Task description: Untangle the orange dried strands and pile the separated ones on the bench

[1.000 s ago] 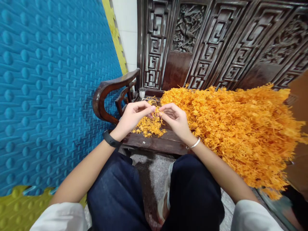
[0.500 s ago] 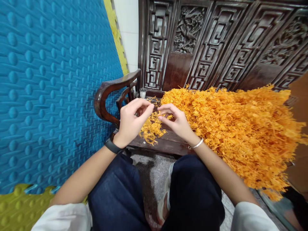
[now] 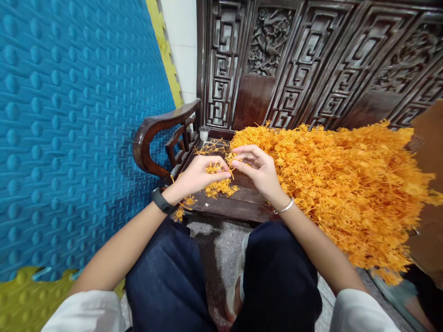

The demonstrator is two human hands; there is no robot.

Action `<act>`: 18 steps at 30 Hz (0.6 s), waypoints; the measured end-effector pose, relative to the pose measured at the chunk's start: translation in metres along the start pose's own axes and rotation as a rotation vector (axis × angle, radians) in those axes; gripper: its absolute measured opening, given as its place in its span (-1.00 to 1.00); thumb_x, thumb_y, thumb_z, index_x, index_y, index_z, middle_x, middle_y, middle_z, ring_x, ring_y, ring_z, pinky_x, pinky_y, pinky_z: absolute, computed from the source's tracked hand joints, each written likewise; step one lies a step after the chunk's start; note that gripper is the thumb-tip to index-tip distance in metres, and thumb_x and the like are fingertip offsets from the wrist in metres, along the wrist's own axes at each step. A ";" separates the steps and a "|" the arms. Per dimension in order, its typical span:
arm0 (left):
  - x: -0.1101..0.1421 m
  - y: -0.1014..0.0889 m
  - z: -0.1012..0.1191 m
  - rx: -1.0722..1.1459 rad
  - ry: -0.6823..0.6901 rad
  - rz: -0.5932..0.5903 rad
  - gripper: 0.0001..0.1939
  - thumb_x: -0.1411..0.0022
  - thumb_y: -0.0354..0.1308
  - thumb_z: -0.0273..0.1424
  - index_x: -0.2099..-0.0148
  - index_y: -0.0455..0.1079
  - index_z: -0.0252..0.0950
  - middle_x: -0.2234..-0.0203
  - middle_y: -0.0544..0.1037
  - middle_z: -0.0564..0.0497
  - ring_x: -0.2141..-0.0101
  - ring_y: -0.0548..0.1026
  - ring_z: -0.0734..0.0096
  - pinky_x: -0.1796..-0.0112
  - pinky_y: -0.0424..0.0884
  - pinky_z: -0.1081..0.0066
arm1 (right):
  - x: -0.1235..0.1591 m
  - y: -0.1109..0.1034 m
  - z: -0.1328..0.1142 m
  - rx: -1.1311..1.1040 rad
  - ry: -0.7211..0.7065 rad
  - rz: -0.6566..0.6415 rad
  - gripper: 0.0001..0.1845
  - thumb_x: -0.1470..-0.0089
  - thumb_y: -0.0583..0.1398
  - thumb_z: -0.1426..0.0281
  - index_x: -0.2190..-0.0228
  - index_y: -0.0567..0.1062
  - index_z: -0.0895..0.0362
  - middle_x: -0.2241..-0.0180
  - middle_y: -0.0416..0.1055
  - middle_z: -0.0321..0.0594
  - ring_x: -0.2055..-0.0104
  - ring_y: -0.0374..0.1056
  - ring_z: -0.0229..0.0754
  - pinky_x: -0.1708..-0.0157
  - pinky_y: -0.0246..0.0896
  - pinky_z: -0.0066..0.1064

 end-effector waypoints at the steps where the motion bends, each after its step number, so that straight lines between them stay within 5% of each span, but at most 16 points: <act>1: 0.001 0.000 0.002 0.003 -0.008 0.001 -0.80 -0.13 0.15 -0.27 0.36 0.44 -0.33 0.43 0.53 0.03 0.35 0.43 0.40 0.24 0.28 0.41 | -0.001 0.000 0.001 -0.017 0.024 0.009 -0.76 0.05 0.31 0.34 0.28 0.46 0.08 0.22 0.47 -0.26 0.23 0.42 -0.26 0.14 0.35 -0.34; 11: -0.001 0.009 0.006 0.068 -0.049 0.017 -0.69 -0.21 0.07 -0.19 0.38 0.41 -0.34 0.62 0.29 0.15 0.60 0.13 0.59 0.52 0.05 0.49 | 0.000 0.000 0.000 -0.104 0.103 -0.044 -0.73 0.06 0.31 0.32 0.27 0.45 0.08 0.40 0.46 -0.32 0.33 0.41 -0.28 0.24 0.36 -0.36; 18: -0.001 0.008 0.008 0.104 -0.148 0.035 -0.80 -0.07 0.17 -0.32 0.50 0.43 -0.34 0.67 0.33 0.14 0.61 0.17 0.59 0.52 0.07 0.49 | 0.000 0.001 0.003 -0.096 0.129 0.031 -0.62 0.08 0.31 0.34 0.20 0.32 0.05 0.43 0.42 -0.37 0.44 0.36 -0.31 0.32 0.33 -0.37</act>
Point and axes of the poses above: each hand's wrist, its own x-axis away from the middle knuckle, its own y-axis out of the palm, z = x × y, the point moved 2 cm from there along -x, towards the middle knuckle
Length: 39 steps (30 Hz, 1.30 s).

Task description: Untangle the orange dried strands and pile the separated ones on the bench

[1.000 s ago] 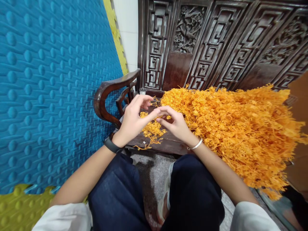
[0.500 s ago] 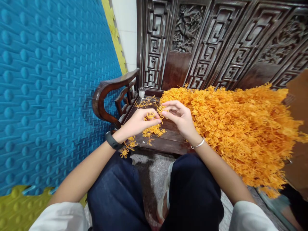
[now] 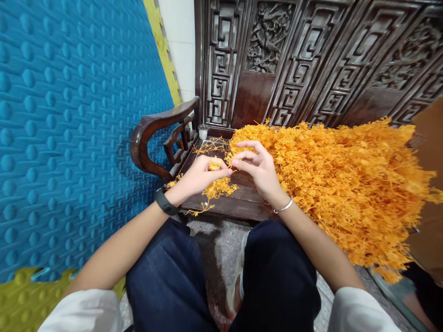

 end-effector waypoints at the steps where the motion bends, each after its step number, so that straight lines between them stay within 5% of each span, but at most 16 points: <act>1: 0.000 0.000 0.001 0.017 0.003 0.001 -0.81 -0.07 0.15 -0.34 0.51 0.43 -0.34 0.65 0.36 0.13 0.60 0.21 0.58 0.50 0.11 0.48 | 0.000 0.000 0.000 0.005 -0.006 0.014 -0.62 0.07 0.30 0.34 0.21 0.30 0.04 0.43 0.41 -0.37 0.43 0.37 -0.30 0.31 0.33 -0.37; 11: -0.008 0.007 0.001 0.141 0.072 0.111 -0.81 -0.04 0.09 -0.43 0.59 0.34 -0.35 0.66 0.35 0.13 0.55 0.26 0.56 0.42 0.19 0.48 | -0.004 0.007 0.000 0.014 -0.139 0.159 -0.70 0.06 0.26 0.41 0.33 0.23 0.03 0.42 0.36 -0.38 0.37 0.37 -0.31 0.32 0.32 -0.42; 15: 0.012 0.006 0.018 0.126 0.130 0.095 -0.78 -0.08 0.10 -0.42 0.58 0.34 -0.36 0.64 0.37 0.10 0.55 0.28 0.55 0.44 0.20 0.49 | -0.019 -0.041 0.014 0.058 -0.250 0.459 -0.83 0.05 0.21 0.45 0.42 0.28 0.07 0.44 0.33 -0.36 0.37 0.34 -0.33 0.29 0.31 -0.42; 18: 0.026 -0.001 0.026 0.001 0.167 0.078 -0.73 -0.16 0.11 -0.33 0.53 0.37 -0.35 0.67 0.33 0.12 0.59 0.22 0.57 0.50 0.14 0.49 | -0.026 -0.083 0.032 -0.028 -0.186 0.670 -0.83 0.06 0.20 0.47 0.41 0.28 0.06 0.50 0.33 -0.41 0.44 0.35 -0.34 0.30 0.32 -0.41; 21: 0.025 -0.008 0.019 -0.059 0.190 0.105 -0.73 -0.18 0.11 -0.30 0.50 0.38 -0.35 0.59 0.40 0.09 0.52 0.30 0.54 0.43 0.19 0.49 | -0.024 -0.089 0.041 -0.101 -0.072 0.518 -0.77 0.10 0.26 0.44 0.35 0.34 0.06 0.46 0.44 -0.37 0.39 0.41 -0.30 0.24 0.34 -0.37; 26: 0.008 -0.015 -0.001 -0.051 0.058 0.169 -0.70 -0.18 0.12 -0.26 0.50 0.40 -0.35 0.71 0.24 0.15 0.63 0.17 0.61 0.54 0.08 0.50 | -0.013 -0.055 0.031 -0.145 0.036 0.269 -0.79 0.12 0.32 0.36 0.36 0.46 0.06 0.44 0.49 -0.32 0.38 0.42 -0.29 0.22 0.35 -0.37; 31: 0.001 -0.018 -0.008 0.017 0.000 0.175 -0.68 -0.15 0.15 -0.20 0.50 0.39 -0.35 0.74 0.19 0.17 0.67 0.13 0.62 0.58 0.03 0.50 | -0.014 -0.042 0.028 -0.153 0.073 0.170 -0.82 0.07 0.30 0.30 0.35 0.50 0.06 0.43 0.50 -0.28 0.35 0.42 -0.27 0.19 0.34 -0.35; 39: -0.003 -0.021 -0.016 0.125 0.019 0.173 -0.70 -0.18 0.12 -0.21 0.43 0.39 -0.35 0.74 0.23 0.16 0.64 0.20 0.60 0.52 0.11 0.49 | -0.024 -0.038 0.064 -0.059 0.220 0.134 -0.75 0.02 0.23 0.19 0.38 0.54 0.11 0.14 0.51 -0.17 0.16 0.43 -0.17 0.14 0.34 -0.31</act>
Point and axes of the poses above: each hand's wrist, its own x-axis away from the middle knuckle, its own y-axis out of the palm, z = x × y, the point moved 2 cm from there along -x, towards the middle knuckle
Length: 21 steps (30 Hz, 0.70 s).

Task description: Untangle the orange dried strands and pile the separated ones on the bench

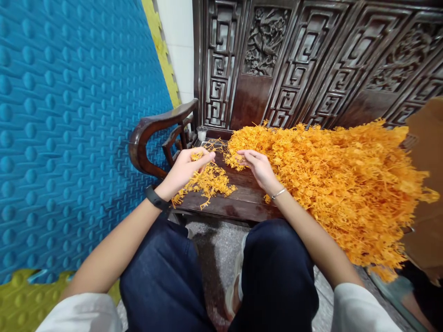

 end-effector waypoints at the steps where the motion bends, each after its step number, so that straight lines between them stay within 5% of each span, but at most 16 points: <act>1: -0.001 -0.001 -0.001 0.015 -0.005 0.007 -0.70 -0.18 0.13 -0.21 0.43 0.39 -0.35 0.74 0.25 0.15 0.64 0.21 0.60 0.52 0.12 0.50 | -0.001 0.001 0.005 0.034 0.038 -0.023 -0.72 0.00 0.21 0.17 0.36 0.54 0.12 0.12 0.50 -0.14 0.16 0.43 -0.17 0.12 0.34 -0.29; 6: -0.002 -0.002 -0.004 0.060 -0.042 0.073 -0.73 -0.03 0.27 -0.23 0.41 0.37 -0.34 0.67 0.32 0.15 0.64 0.24 0.62 0.55 0.13 0.51 | -0.003 0.008 0.022 0.250 0.169 -0.206 -0.66 -0.09 0.15 0.19 0.22 0.56 0.15 0.08 0.49 -0.10 0.11 0.43 -0.15 -0.02 0.27 -0.21; 11: -0.002 0.000 -0.003 0.086 -0.067 0.032 -0.68 0.09 0.35 -0.28 0.32 0.38 -0.35 0.61 0.37 0.14 0.60 0.26 0.62 0.54 0.13 0.53 | 0.000 0.014 0.025 0.452 0.142 -0.326 -0.60 -0.14 0.11 0.31 0.02 0.47 0.20 0.04 0.47 -0.09 0.00 0.38 -0.11 -0.09 0.20 -0.17; 14: -0.003 0.004 -0.004 0.125 -0.092 -0.038 -0.70 0.06 0.31 -0.32 0.27 0.39 -0.34 0.62 0.30 0.17 0.58 0.22 0.64 0.51 0.12 0.54 | 0.000 0.014 0.027 0.574 0.138 -0.352 -0.61 -0.11 0.13 0.37 0.03 0.47 0.25 0.04 0.47 -0.04 0.00 0.38 -0.08 -0.09 0.18 -0.17; 21: -0.004 0.001 -0.001 0.401 -0.211 0.078 -0.81 0.12 0.02 -0.50 0.39 0.39 -0.36 0.62 0.24 0.11 0.60 0.14 0.61 0.59 0.02 0.53 | -0.008 0.012 0.047 0.608 0.104 -0.294 -0.72 -0.03 0.20 0.48 0.16 0.54 0.25 0.11 0.49 -0.02 0.21 0.44 -0.17 0.06 0.31 -0.23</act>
Point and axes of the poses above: each hand's wrist, its own x-axis away from the middle knuckle, its own y-axis out of the palm, z = x × y, the point moved 2 cm from there along -x, towards the middle knuckle
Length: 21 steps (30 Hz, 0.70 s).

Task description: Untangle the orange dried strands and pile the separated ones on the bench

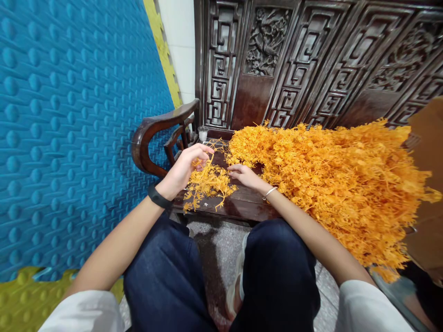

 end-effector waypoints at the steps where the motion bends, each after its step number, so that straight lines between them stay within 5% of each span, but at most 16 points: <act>1: 0.000 0.000 0.001 0.042 0.005 -0.013 -0.77 0.18 -0.01 -0.53 0.40 0.39 -0.36 0.62 0.24 0.10 0.60 0.15 0.61 0.60 0.03 0.53 | -0.001 0.001 0.002 -0.004 -0.011 0.014 -0.73 0.00 0.23 0.49 0.20 0.55 0.25 0.12 0.49 -0.02 0.24 0.44 -0.18 0.07 0.31 -0.23; 5: 0.000 -0.004 0.002 0.076 -0.002 -0.001 -0.71 0.31 -0.02 -0.62 0.43 0.38 -0.37 0.62 0.31 0.10 0.59 0.22 0.61 0.59 0.13 0.55 | -0.004 0.001 0.008 -0.062 -0.029 0.002 -0.74 0.04 0.26 0.51 0.23 0.56 0.21 0.16 0.51 -0.07 0.24 0.43 -0.22 0.03 0.29 -0.22; 13: -0.006 -0.006 -0.008 0.175 -0.004 0.023 -0.67 0.14 0.30 -0.53 0.25 0.37 -0.39 0.46 0.54 0.03 0.45 0.48 0.54 0.33 0.39 0.49 | -0.002 0.000 0.002 -0.131 -0.021 -0.028 -0.67 0.05 0.21 0.56 0.18 0.54 0.16 0.13 0.51 -0.11 0.11 0.42 -0.19 -0.07 0.20 -0.17; 17: -0.006 -0.006 -0.007 0.117 0.052 -0.032 -0.72 0.05 0.32 -0.42 0.28 0.36 -0.41 0.45 0.55 -0.01 0.55 0.41 0.64 0.43 0.34 0.54 | 0.002 -0.011 -0.010 -0.254 -0.085 0.067 -0.72 0.02 0.19 0.51 0.21 0.54 0.20 0.16 0.51 -0.09 0.15 0.43 -0.19 -0.03 0.24 -0.18; 21: -0.003 -0.002 -0.005 0.084 0.062 -0.090 -0.60 -0.02 0.31 -0.29 0.13 0.33 -0.37 0.54 0.51 0.06 0.66 0.28 0.70 0.57 0.21 0.57 | 0.027 -0.032 -0.044 -0.334 -0.297 0.233 -0.81 -0.04 0.20 0.36 0.26 0.53 0.13 0.20 0.51 -0.16 0.16 0.43 -0.19 0.00 0.27 -0.22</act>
Point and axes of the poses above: each hand's wrist, its own x-axis away from the middle knuckle, its own y-axis out of the palm, z = x × y, the point moved 2 cm from there along -x, towards the middle knuckle
